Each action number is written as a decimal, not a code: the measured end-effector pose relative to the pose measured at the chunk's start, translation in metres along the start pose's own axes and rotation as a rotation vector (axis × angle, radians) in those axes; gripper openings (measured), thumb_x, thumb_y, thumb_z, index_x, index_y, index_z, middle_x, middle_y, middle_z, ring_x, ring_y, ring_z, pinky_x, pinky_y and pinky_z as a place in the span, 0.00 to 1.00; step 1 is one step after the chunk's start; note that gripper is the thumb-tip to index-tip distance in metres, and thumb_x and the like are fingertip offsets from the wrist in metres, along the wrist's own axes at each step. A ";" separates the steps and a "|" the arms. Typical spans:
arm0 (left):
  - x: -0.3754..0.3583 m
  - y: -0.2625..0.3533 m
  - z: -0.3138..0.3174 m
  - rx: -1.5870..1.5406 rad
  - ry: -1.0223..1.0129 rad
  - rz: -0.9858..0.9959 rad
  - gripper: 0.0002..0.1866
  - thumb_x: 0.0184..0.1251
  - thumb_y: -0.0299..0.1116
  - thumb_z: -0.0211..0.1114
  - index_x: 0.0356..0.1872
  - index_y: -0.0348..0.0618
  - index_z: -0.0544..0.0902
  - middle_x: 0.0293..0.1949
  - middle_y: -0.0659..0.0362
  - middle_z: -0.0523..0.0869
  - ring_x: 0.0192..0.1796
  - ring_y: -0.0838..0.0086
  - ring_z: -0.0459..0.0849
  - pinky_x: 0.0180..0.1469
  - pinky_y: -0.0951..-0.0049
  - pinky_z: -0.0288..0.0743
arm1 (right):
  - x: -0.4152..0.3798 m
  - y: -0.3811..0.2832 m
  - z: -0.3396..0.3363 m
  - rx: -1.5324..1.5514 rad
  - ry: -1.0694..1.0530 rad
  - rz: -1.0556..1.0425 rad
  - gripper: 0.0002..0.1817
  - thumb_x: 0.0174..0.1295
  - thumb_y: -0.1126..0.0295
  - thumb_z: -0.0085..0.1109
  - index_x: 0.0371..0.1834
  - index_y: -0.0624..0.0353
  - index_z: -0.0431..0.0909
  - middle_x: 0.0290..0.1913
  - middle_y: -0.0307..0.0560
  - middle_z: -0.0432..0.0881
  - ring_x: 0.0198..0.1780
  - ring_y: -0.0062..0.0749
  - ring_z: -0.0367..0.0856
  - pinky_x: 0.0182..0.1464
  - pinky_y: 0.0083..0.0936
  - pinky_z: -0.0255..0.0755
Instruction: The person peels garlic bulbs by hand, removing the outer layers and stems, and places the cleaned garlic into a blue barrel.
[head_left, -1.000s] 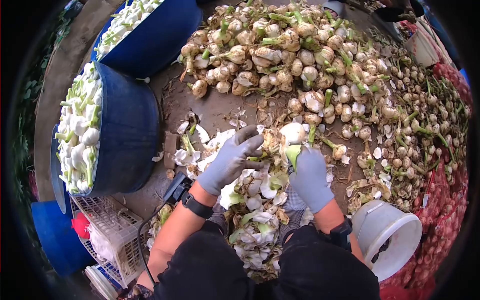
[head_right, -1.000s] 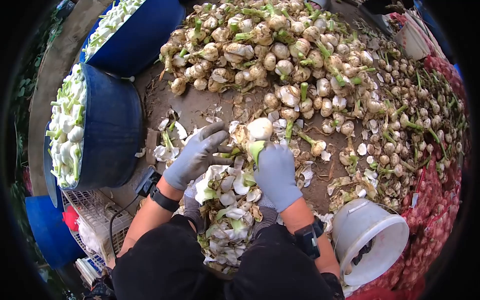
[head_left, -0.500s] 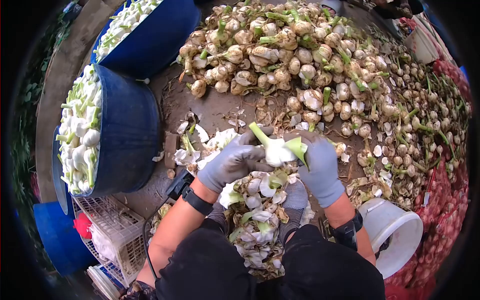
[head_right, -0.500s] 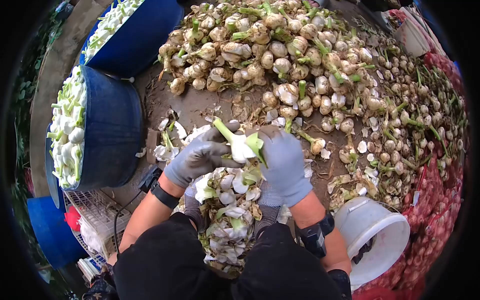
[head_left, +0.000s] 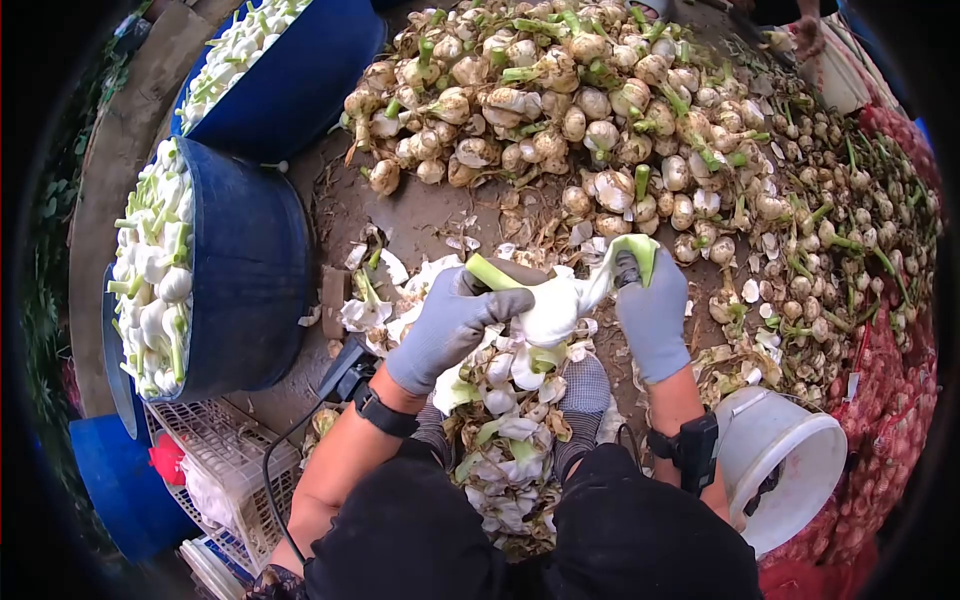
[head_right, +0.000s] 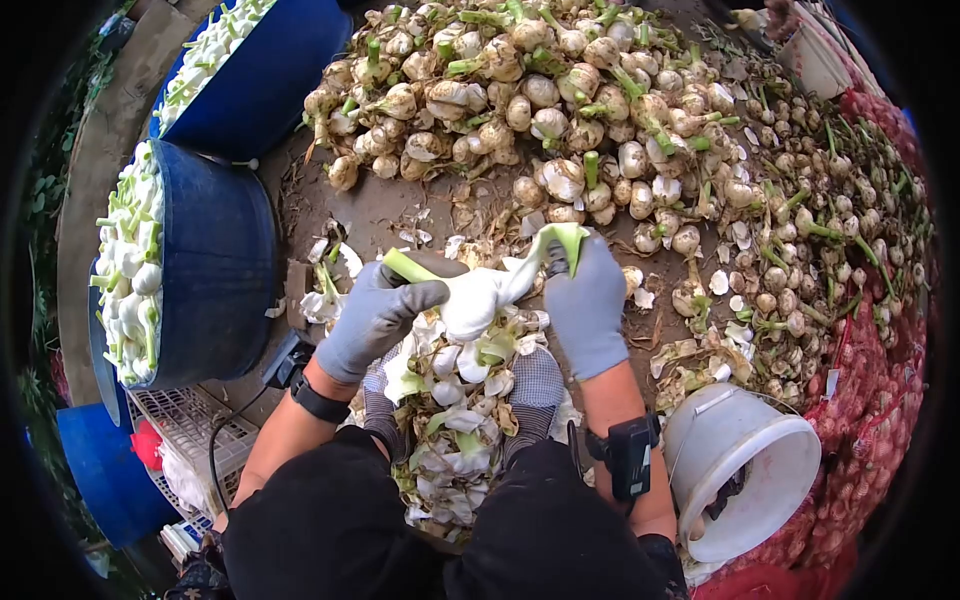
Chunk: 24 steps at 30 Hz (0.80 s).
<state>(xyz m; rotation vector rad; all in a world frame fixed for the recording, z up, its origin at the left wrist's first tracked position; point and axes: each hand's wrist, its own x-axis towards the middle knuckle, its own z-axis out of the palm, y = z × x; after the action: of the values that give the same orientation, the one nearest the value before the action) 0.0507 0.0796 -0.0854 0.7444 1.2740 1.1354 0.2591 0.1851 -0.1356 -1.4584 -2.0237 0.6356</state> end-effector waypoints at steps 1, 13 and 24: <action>-0.003 -0.001 -0.003 -0.132 -0.009 0.021 0.16 0.62 0.32 0.70 0.47 0.32 0.84 0.46 0.54 0.87 0.47 0.72 0.85 0.53 0.72 0.77 | 0.003 0.007 -0.002 -0.019 -0.060 0.087 0.10 0.55 0.75 0.58 0.39 0.68 0.75 0.32 0.62 0.82 0.34 0.57 0.83 0.36 0.44 0.77; 0.007 -0.037 -0.069 -0.908 0.310 0.101 0.15 0.77 0.37 0.56 0.57 0.42 0.78 0.52 0.55 0.84 0.53 0.71 0.83 0.54 0.74 0.81 | -0.052 -0.042 -0.009 -0.021 -1.194 -0.162 0.27 0.57 0.63 0.64 0.62 0.50 0.76 0.50 0.54 0.83 0.51 0.52 0.82 0.53 0.39 0.75; -0.026 -0.038 -0.103 0.352 0.448 0.401 0.06 0.62 0.28 0.67 0.35 0.35 0.84 0.30 0.61 0.87 0.30 0.77 0.82 0.31 0.70 0.75 | 0.064 0.014 0.025 -0.219 -0.288 -0.185 0.24 0.56 0.79 0.57 0.59 0.63 0.74 0.51 0.62 0.81 0.54 0.54 0.78 0.55 0.39 0.72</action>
<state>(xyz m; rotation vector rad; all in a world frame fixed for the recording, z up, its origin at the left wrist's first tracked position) -0.0381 0.0270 -0.1313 1.0805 1.7837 1.4751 0.2357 0.2493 -0.1527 -1.3367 -2.4864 0.5879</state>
